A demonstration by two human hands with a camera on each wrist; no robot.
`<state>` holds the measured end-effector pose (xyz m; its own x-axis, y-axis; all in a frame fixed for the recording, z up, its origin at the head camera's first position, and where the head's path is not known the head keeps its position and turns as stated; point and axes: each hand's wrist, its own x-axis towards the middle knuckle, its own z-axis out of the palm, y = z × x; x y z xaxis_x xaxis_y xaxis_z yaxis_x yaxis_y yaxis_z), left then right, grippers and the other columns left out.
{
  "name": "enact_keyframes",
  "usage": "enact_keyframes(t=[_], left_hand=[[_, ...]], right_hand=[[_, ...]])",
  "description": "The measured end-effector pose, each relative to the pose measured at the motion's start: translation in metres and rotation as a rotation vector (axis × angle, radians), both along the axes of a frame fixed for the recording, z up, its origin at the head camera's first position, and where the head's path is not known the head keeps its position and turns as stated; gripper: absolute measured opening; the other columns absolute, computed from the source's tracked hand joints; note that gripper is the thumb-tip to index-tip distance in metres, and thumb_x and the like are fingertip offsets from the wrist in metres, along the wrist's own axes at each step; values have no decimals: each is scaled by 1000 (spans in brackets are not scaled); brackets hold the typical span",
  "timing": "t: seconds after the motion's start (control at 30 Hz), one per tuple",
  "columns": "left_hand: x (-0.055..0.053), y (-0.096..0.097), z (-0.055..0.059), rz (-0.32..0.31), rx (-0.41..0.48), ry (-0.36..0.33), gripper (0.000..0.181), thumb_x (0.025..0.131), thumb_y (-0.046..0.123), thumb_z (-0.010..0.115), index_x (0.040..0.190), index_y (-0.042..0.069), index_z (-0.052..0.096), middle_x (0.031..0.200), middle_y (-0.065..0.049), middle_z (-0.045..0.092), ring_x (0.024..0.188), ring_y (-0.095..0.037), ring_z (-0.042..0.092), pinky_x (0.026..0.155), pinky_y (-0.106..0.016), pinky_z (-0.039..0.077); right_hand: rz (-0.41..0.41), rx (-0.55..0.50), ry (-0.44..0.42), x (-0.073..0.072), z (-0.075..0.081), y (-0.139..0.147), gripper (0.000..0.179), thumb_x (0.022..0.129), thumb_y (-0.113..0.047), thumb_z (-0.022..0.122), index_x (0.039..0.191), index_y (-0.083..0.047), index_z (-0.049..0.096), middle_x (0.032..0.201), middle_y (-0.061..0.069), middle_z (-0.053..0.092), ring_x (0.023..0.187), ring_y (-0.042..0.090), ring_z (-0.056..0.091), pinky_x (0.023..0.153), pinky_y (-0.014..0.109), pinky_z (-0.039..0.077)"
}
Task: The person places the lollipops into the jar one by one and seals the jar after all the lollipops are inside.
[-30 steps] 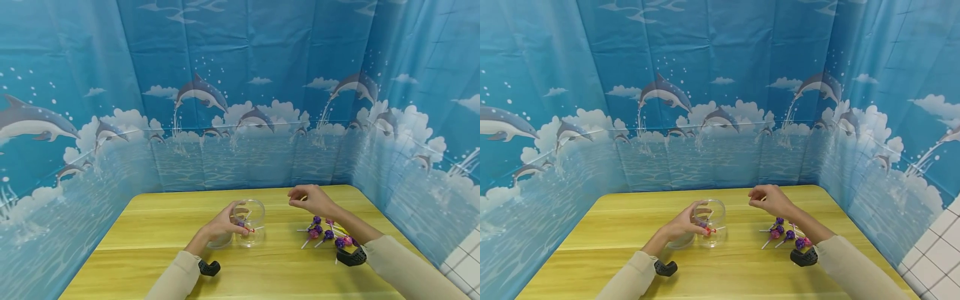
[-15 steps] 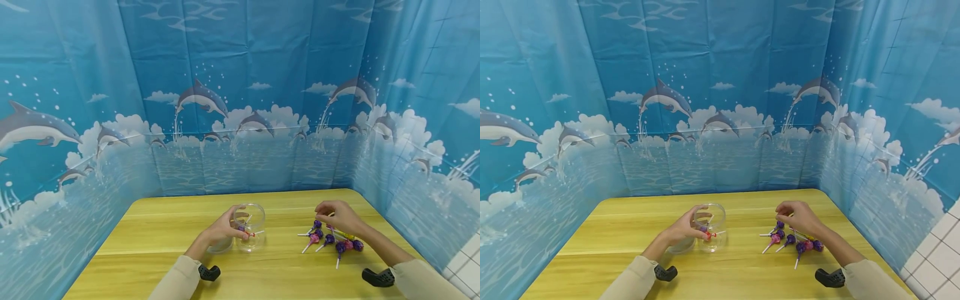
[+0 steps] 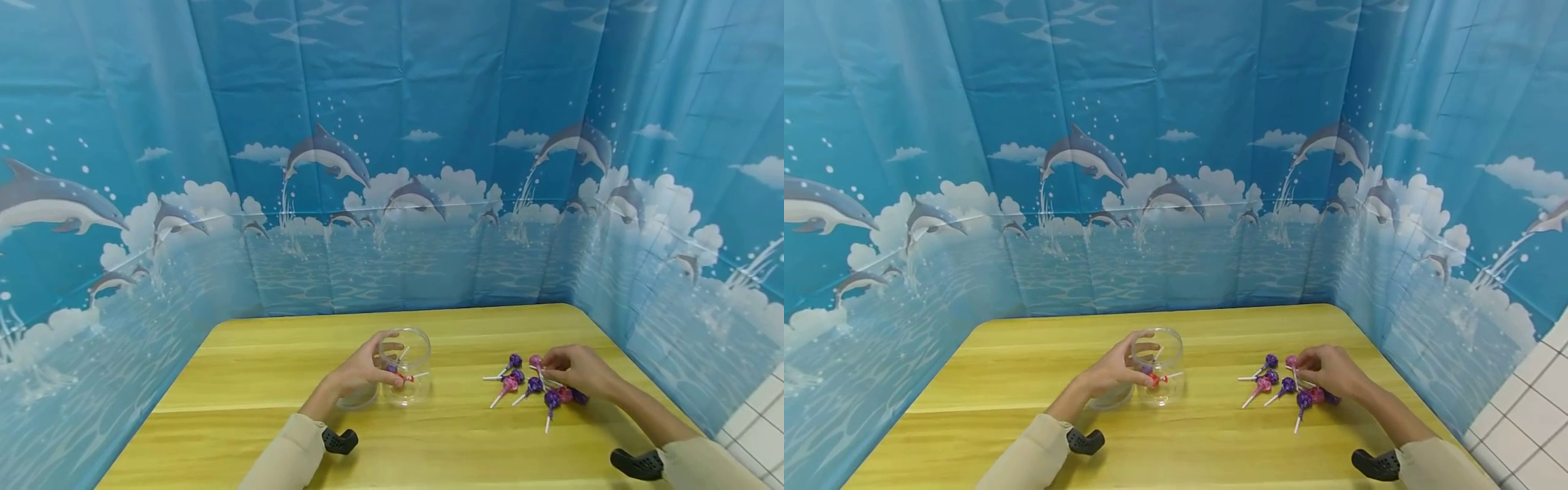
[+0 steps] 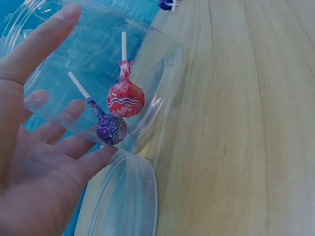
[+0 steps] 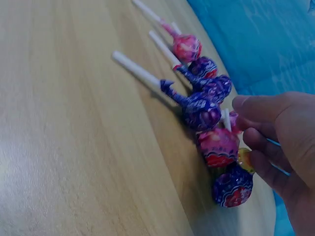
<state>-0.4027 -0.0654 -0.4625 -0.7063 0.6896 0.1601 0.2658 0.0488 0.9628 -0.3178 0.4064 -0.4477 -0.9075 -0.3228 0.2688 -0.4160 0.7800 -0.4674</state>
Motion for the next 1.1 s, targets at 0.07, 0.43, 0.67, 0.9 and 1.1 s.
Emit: enact_keyframes(t=[0.07,0.43,0.67,0.9,1.1], left_hand=[[0,-1,1,3,2,1,88,89,6,83,160,19,33,156,-22,41,133,-42,52,103,-46,48],[0,1,0,6,1,3,92,86,12,87,160,22,32,154,-19,44,123,-29,61,103,-44,49],[-1,0,2,15,-11,6,93,88,7,84,162,19,30,153,-18,45,118,-34,63,99,-44,51],[-4,1,5,0,-29,12,90,89,8,83,161,21,31,154,-19,44,116,-31,64,98,-44,51],[-2,0,1,7,-24,10,92,88,10,85,161,20,31,153,-18,45,118,-30,63,99,-44,51]], right_hand=[[4,37,4,-3,-2,1,9,92,-12,79,98,-6,77,85,-8,71,75,8,66,66,30,55],[36,180,14,-11,1,-1,6,88,-6,80,94,-5,79,84,-4,73,76,13,69,67,35,58],[68,109,12,-9,24,0,4,95,-7,75,96,-4,76,86,-4,73,74,8,67,63,29,55],[83,23,27,-5,49,4,5,101,-9,69,96,-6,67,85,-7,71,76,14,71,62,31,54],[50,-41,36,-4,56,-7,7,100,-6,68,94,-9,66,90,1,70,82,20,72,69,30,58]])
